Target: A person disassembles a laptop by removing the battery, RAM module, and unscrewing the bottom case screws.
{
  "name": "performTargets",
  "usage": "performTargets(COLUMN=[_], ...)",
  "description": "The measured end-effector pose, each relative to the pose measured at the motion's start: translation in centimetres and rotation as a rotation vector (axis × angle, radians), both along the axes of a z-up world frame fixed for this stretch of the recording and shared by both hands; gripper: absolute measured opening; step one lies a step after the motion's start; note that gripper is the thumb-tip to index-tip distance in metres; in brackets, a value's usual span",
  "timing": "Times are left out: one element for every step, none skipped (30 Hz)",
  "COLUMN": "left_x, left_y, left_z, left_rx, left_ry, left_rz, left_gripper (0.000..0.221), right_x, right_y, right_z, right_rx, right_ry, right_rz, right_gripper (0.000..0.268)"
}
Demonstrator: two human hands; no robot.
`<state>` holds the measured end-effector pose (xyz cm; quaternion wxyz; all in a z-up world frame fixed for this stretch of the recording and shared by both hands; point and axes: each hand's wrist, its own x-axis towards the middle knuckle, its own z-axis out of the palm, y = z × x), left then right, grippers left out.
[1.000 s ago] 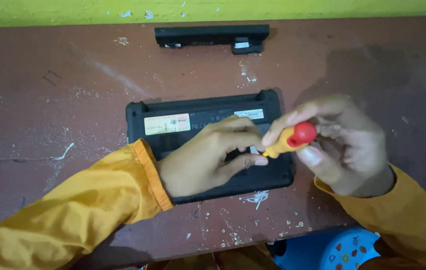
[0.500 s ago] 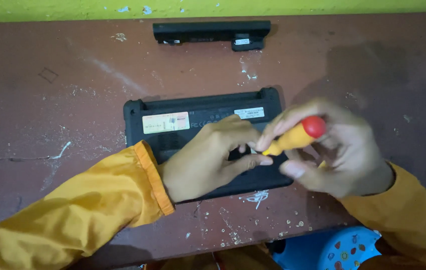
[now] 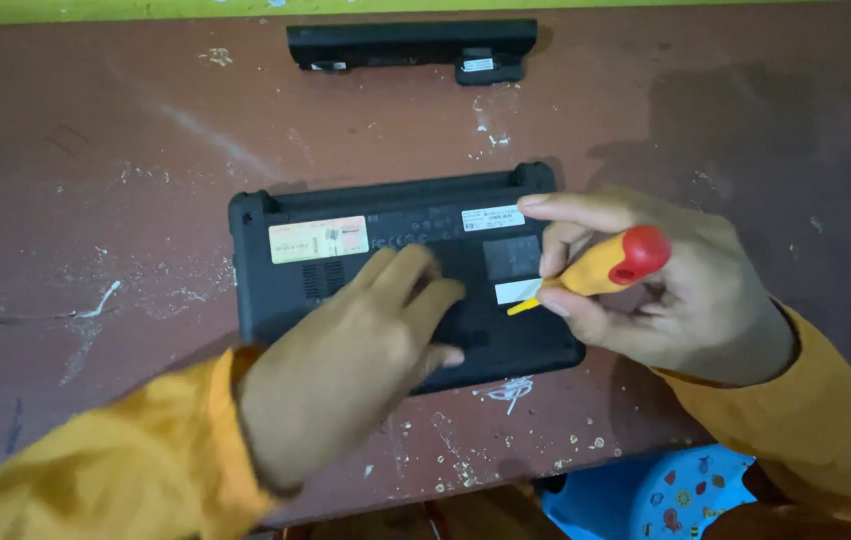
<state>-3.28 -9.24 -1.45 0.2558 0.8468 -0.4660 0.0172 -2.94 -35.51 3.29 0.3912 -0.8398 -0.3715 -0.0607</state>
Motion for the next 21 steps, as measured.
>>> performTargets(left_x=[-0.8,-1.7,-2.5,-3.3,-4.2,-4.8,-5.5,-6.2,-6.4,-6.7,-6.9,-6.8,-6.6,-6.4,-6.2,-6.1,-5.9,-5.8,-5.7,-5.5,-5.5], left_y=[0.2,0.3,0.2,0.1,0.0,-0.1,-0.2,-0.2,-0.3,-0.2,-0.2,-0.1,0.0,0.1,0.2,0.4,0.5,0.8,1.0,1.3,1.5], left_z=[0.6,1.2,0.8,0.5,0.1,-0.1,-0.4,-0.7,-0.8,-0.8,-0.8,-0.7,-0.6,-0.5,-0.5,-0.6,-0.7,-0.7,-0.6,-0.6,-0.6], left_rx=[0.078,0.154,0.151,0.212,0.272,0.271,0.358,0.444,0.442,0.475,0.508,0.508,0.502,0.495,0.493,0.479,0.465,0.465,0.432,0.399,0.400], left_ry=[-0.003,-0.006,-0.006,-0.120,-0.234,-0.232,-0.244,-0.256,-0.255,-0.330,-0.405,-0.402,-0.388,-0.376,-0.376,-0.364,-0.353,-0.354,-0.271,-0.188,-0.188], left_rz=[0.077,0.154,0.152,0.270,0.388,0.387,0.445,0.504,0.505,0.531,0.557,0.557,0.541,0.525,0.527,0.520,0.514,0.514,0.499,0.484,0.483], left_gripper=[0.051,0.055,0.055,0.055,0.057,0.057,0.058,0.060,0.060,0.060,0.059,0.059,0.059,0.059,0.059,0.063,0.066,0.066,0.069,0.073,0.073], right_x=[0.0,-0.1,-0.2,-0.4,-0.5,-0.7,-0.9,-1.1,-0.7,-0.4,0.0,0.0,-0.1,0.0,0.0,0.0,0.1,1.2,2.2,3.3,2.2], right_y=[0.0,0.1,-0.2,-0.3,-0.5,-0.3,-0.1,0.1,0.0,-0.1,-0.1,0.0,0.0,0.0,0.0,0.1,0.1,-0.2,-0.6,-0.9,-0.1], right_z=[0.1,0.3,0.4,0.5,0.6,0.9,1.1,1.3,1.0,0.5,0.1,0.1,0.1,0.1,0.1,0.1,0.1,-0.6,-1.4,-2.1,0.1], right_rx=[-0.007,-0.016,-0.019,-0.001,0.016,0.014,0.113,0.211,0.208,0.170,0.132,0.131,0.181,0.230,0.228,0.200,0.171,0.172,0.214,0.253,0.253], right_ry=[0.034,0.069,0.069,0.113,0.157,0.159,0.283,0.406,0.407,0.298,0.190,0.192,0.219,0.244,0.243,0.205,0.168,0.167,-0.105,-0.379,-0.379], right_rz=[-0.008,-0.018,-0.020,-0.025,-0.030,-0.031,-0.022,-0.012,-0.012,0.082,0.175,0.176,0.197,0.218,0.219,0.140,0.061,0.061,0.162,0.261,0.261], right_gripper=[0.055,0.059,0.059,0.078,0.098,0.098,0.097,0.099,0.099,0.079,0.061,0.061,0.050,0.040,0.040,0.022,0.012,0.012,0.021,0.032,0.032])
